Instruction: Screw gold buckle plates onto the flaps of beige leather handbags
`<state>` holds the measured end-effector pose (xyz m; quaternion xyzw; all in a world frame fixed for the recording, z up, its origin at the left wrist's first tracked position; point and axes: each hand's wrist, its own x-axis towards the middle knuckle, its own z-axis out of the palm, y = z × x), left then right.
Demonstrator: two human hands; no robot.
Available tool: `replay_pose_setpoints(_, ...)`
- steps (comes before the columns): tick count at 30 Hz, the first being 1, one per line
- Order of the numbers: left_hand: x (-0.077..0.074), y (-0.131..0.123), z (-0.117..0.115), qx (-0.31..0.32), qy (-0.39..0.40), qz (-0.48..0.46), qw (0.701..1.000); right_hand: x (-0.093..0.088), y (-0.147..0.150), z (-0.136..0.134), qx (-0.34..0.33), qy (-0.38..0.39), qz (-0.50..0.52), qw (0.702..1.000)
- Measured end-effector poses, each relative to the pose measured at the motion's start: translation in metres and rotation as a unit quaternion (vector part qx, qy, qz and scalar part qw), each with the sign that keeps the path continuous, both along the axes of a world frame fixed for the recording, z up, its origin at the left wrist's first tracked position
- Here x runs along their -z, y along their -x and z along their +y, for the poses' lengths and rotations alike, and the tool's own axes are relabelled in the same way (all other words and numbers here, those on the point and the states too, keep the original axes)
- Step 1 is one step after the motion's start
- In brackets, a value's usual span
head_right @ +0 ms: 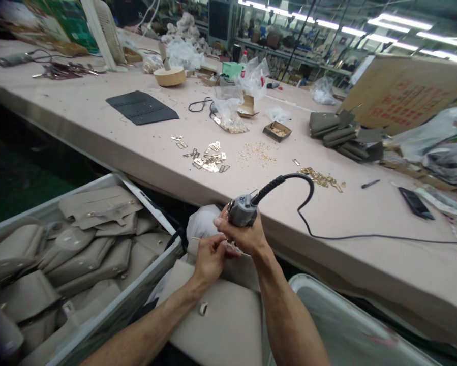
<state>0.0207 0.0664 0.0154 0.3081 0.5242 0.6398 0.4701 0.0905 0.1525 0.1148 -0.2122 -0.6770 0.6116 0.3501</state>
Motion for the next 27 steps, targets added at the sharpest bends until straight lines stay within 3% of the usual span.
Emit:
replay_pose_setpoints(11,0.000,-0.002,-0.002,-0.005,0.012,0.015,1.000,0.004,-0.007,-0.001,-0.009,0.001,0.010,1.000)
replay_pose_setpoints(20,-0.007,-0.005,-0.007,-0.015,0.021,0.000,1.000,0.009,-0.007,-0.011,0.078,-0.015,0.027,0.996)
replay_pose_setpoints(25,-0.005,-0.006,-0.006,0.010,0.012,0.014,1.000,-0.022,-0.023,-0.001,-0.066,-0.016,0.105,0.992)
replay_pose_setpoints(27,-0.005,-0.005,-0.007,0.018,0.015,0.013,1.000,-0.042,-0.037,0.003,-0.076,-0.037,0.182,0.980)
